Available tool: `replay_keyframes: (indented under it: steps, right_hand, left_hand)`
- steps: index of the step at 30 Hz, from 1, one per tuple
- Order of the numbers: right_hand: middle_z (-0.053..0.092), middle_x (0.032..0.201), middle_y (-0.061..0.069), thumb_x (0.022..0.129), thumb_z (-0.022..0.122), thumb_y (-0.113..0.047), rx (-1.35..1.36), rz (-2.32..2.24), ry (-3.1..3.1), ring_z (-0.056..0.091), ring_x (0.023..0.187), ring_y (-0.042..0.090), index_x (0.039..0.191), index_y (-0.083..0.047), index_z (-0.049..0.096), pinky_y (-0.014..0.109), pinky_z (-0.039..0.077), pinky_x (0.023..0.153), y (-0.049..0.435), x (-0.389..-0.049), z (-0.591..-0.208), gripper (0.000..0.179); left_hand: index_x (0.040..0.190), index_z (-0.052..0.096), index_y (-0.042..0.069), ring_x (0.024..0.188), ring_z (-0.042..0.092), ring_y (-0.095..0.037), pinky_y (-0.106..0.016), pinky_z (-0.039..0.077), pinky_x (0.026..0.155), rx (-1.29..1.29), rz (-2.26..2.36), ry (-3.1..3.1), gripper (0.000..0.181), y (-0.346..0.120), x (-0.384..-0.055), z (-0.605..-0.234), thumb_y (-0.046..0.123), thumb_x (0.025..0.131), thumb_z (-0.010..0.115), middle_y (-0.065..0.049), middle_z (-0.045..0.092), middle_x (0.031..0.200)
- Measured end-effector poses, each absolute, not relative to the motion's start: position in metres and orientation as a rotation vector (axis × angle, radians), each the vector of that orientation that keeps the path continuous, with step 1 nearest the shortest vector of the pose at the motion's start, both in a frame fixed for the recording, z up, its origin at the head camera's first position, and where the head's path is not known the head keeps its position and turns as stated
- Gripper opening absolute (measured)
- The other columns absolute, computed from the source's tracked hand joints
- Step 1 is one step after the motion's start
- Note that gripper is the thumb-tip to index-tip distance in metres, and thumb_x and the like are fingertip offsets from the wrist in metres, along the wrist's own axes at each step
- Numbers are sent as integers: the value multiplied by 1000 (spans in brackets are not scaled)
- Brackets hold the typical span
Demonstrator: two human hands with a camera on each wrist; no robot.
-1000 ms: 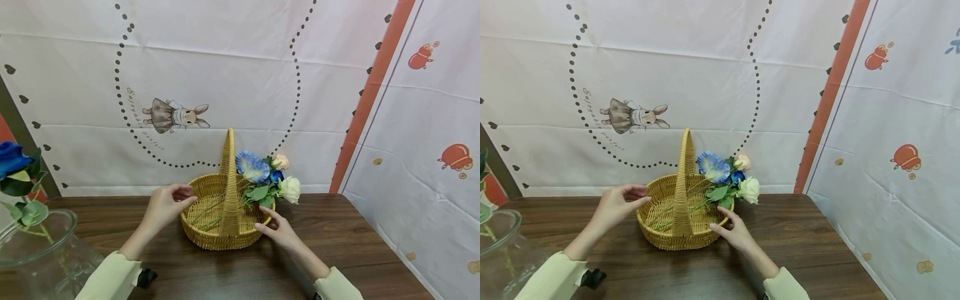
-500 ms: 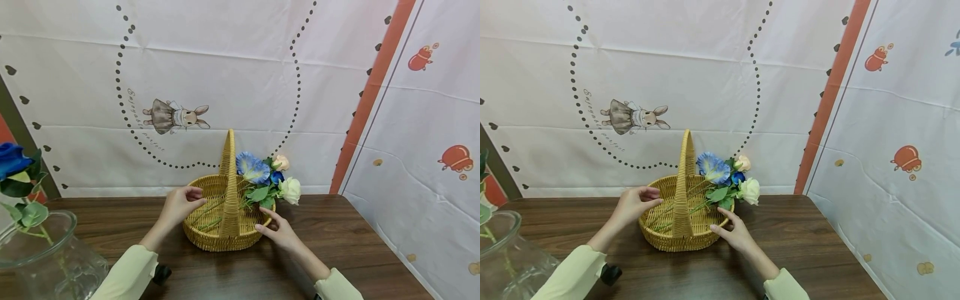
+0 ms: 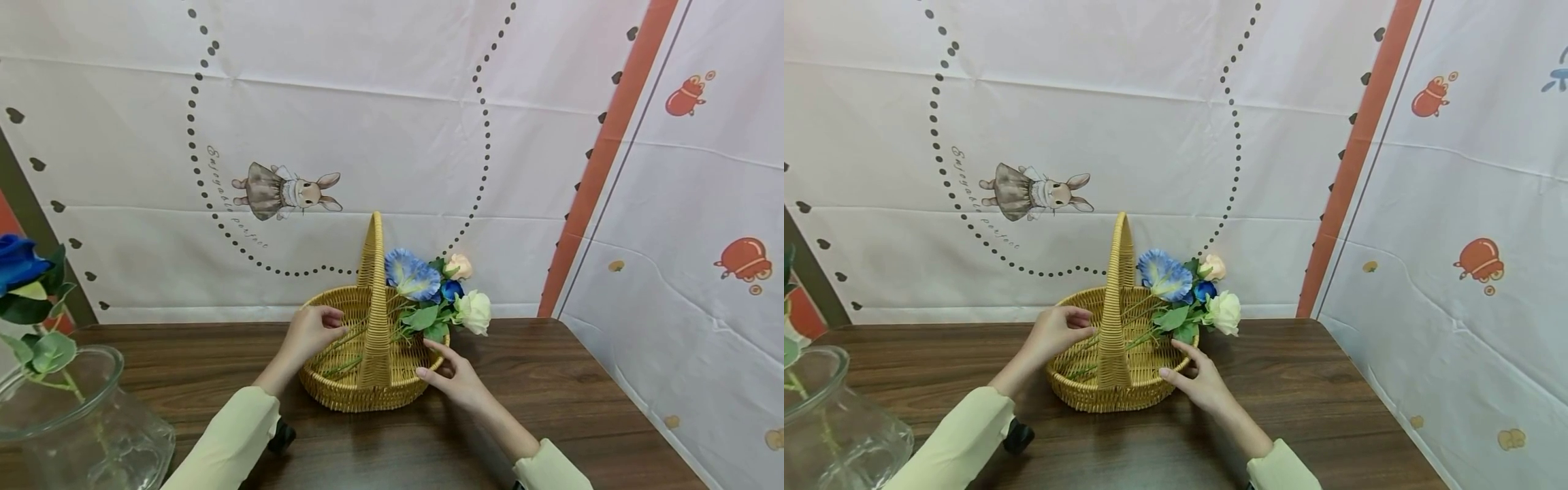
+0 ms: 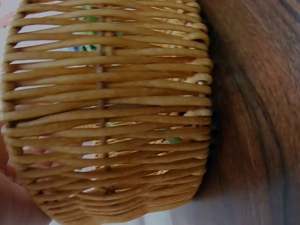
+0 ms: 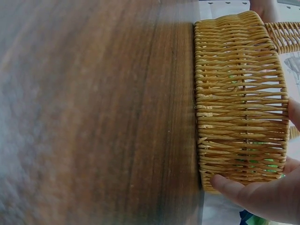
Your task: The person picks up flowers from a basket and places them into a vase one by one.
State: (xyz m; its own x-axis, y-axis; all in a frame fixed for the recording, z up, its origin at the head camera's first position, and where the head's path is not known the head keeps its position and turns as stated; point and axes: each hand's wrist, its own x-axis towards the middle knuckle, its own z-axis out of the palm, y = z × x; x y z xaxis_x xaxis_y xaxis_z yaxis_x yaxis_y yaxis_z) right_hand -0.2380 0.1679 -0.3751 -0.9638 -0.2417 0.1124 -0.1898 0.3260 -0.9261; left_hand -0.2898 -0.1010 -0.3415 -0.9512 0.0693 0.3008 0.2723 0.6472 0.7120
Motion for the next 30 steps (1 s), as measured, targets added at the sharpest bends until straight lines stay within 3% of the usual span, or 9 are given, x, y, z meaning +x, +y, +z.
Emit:
replay_keyframes:
  steps: [14, 21, 25, 27, 30]
  right_hand:
    - [26, 143, 25, 87, 62, -21, -448, -1738, 2518, 53, 109, 36, 138, -7, 38, 42, 48, 82, 168, -236, -371, 58]
    - [28, 143, 25, 86, 64, -22, -437, -1732, 2529, 52, 109, 37, 137, -7, 39, 42, 48, 82, 168, -238, -373, 59]
    - [29, 142, 25, 85, 64, -23, -431, -1735, 2528, 54, 107, 35, 137, -7, 40, 41, 48, 82, 168, -239, -374, 59]
    - [30, 141, 26, 85, 64, -22, -436, -1737, 2527, 55, 106, 34, 137, -6, 39, 40, 48, 82, 168, -239, -374, 60]
    - [30, 141, 26, 86, 64, -21, -444, -1744, 2518, 55, 106, 33, 137, -6, 39, 40, 48, 82, 168, -238, -374, 59]
  left_hand:
    - [95, 68, 1, 72, 61, -16, -33, 50, 67, -333, -873, -2765, 23, -89, -304, -350, 13, 76, 71, -4, 66, 80]
    - [94, 69, -1, 73, 61, -18, -36, 51, 69, -326, -841, -2835, 21, -87, -306, -352, 4, 74, 66, -10, 68, 89]
    - [89, 70, 0, 57, 48, -12, -28, 42, 56, -331, -858, -2855, 23, -86, -306, -353, -7, 70, 59, -12, 68, 88]
    - [74, 68, 3, 50, 34, -11, -24, 32, 49, -343, -859, -2859, 19, -86, -307, -354, -10, 69, 55, -5, 63, 71]
    - [52, 41, 12, 47, 16, -10, -23, 17, 48, -359, -857, -2847, 31, -85, -306, -355, -14, 67, 49, 5, 33, 50]
